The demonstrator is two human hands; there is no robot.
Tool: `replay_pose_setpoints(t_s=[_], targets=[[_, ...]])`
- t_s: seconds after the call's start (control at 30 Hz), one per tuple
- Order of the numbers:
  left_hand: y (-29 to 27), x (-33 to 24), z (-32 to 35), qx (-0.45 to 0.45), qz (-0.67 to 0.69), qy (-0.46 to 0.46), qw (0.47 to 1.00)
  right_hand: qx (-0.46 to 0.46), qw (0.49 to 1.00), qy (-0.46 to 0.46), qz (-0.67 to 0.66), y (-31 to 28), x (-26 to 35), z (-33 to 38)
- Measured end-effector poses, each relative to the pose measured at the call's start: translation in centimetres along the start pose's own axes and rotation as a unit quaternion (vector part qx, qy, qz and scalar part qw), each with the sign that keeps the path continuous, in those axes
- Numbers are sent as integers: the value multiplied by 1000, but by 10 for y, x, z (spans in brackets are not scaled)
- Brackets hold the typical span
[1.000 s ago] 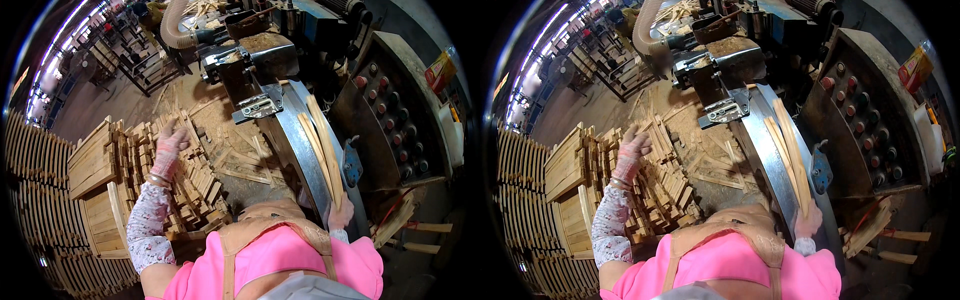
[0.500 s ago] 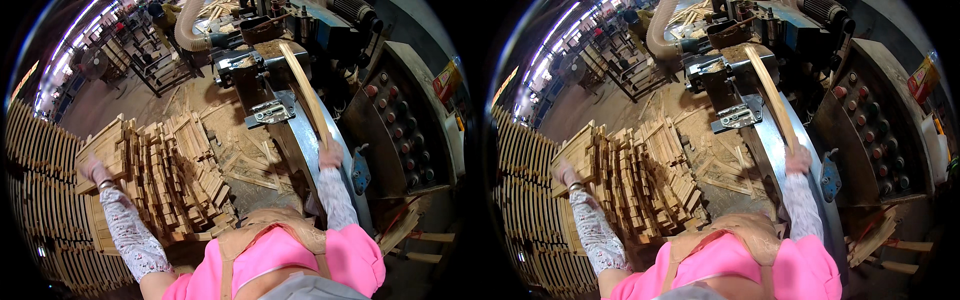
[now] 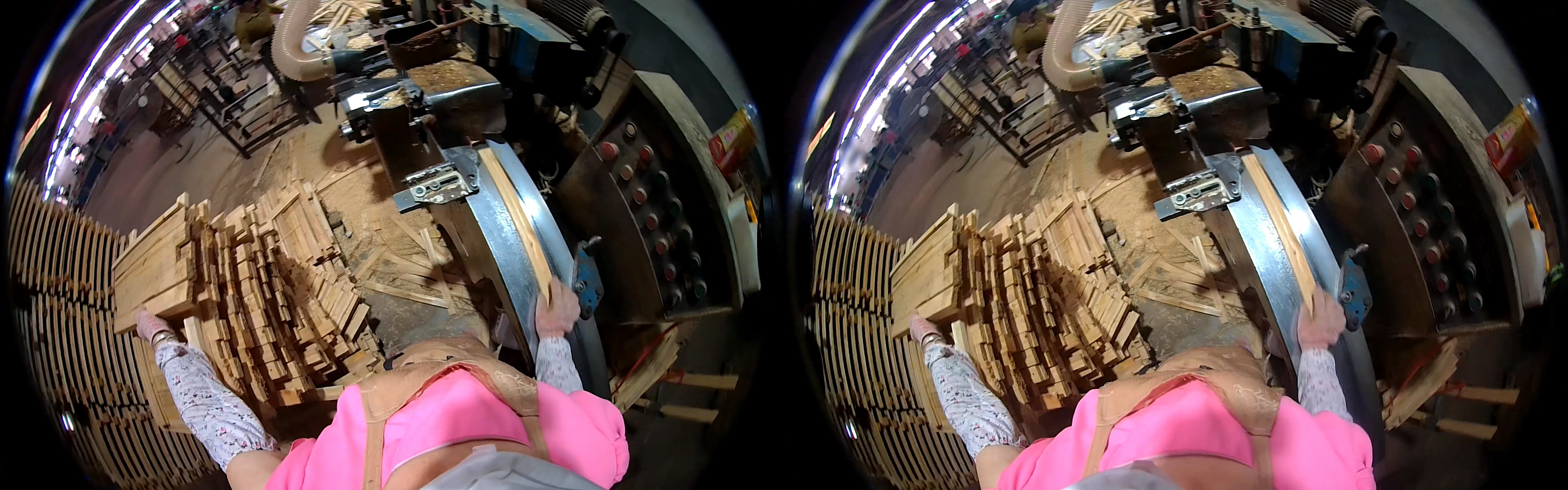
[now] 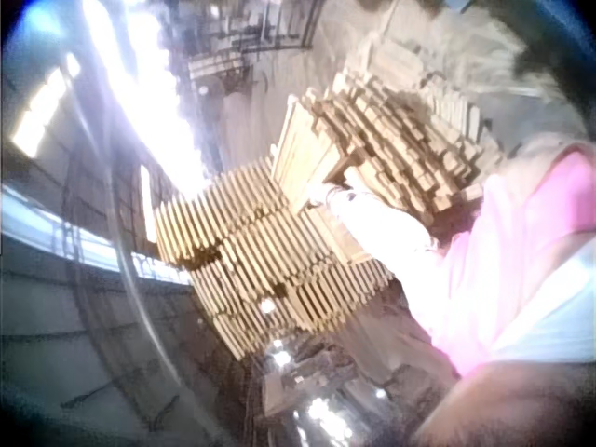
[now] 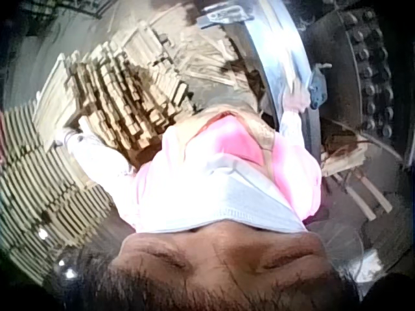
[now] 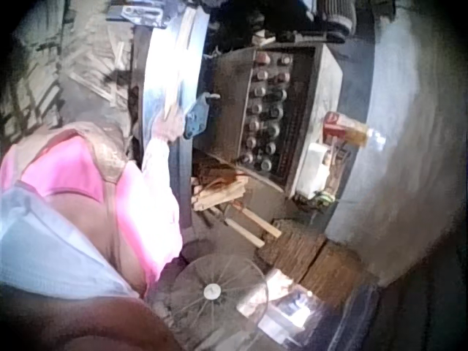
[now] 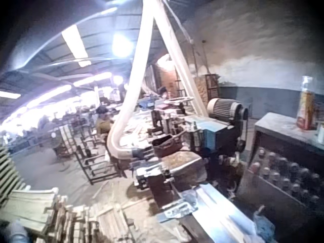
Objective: The person repeatedly picks up wooden planks from a stack and feeds them into a woodworking machine. The person handles the planks one at a time, placing them onto the machine's feed table and guiding them through the mechanism. The processed planks are then moved aside.
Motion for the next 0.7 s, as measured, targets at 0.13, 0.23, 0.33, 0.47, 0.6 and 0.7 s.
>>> replay_pose_setpoints(t_s=[0.13, 0.23, 0.33, 0.47, 0.6, 0.7], targets=[[-37, -34, 28, 52, -4, 235, 971, 7, 998, -57, -15, 69, 34, -115], [82, -68, 200, 93, -34, 241, 966, 64, 997, -38, -3, 84, 25, -149], [124, -81, 304, 200, -11, 268, 942, 72, 997, -9, -22, 94, 68, -186], [216, -11, 380, 239, 29, 326, 914, 271, 811, -139, -499, 36, 236, -178], [284, 102, 502, 491, 76, 247, 832, 146, 895, -306, -290, -38, 293, -121], [284, 171, 583, 669, 73, 104, 733, 86, 914, -163, -362, 10, 204, -81]])
Point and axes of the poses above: each hand's wrist, its own z-axis away from the middle knuckle, its own y-axis out of the palm, x = y × z, the point moved 3 cm from there along -z, towards the middle knuckle, and after that the axes turned 10 degrees about x, right-handed, at the moved point
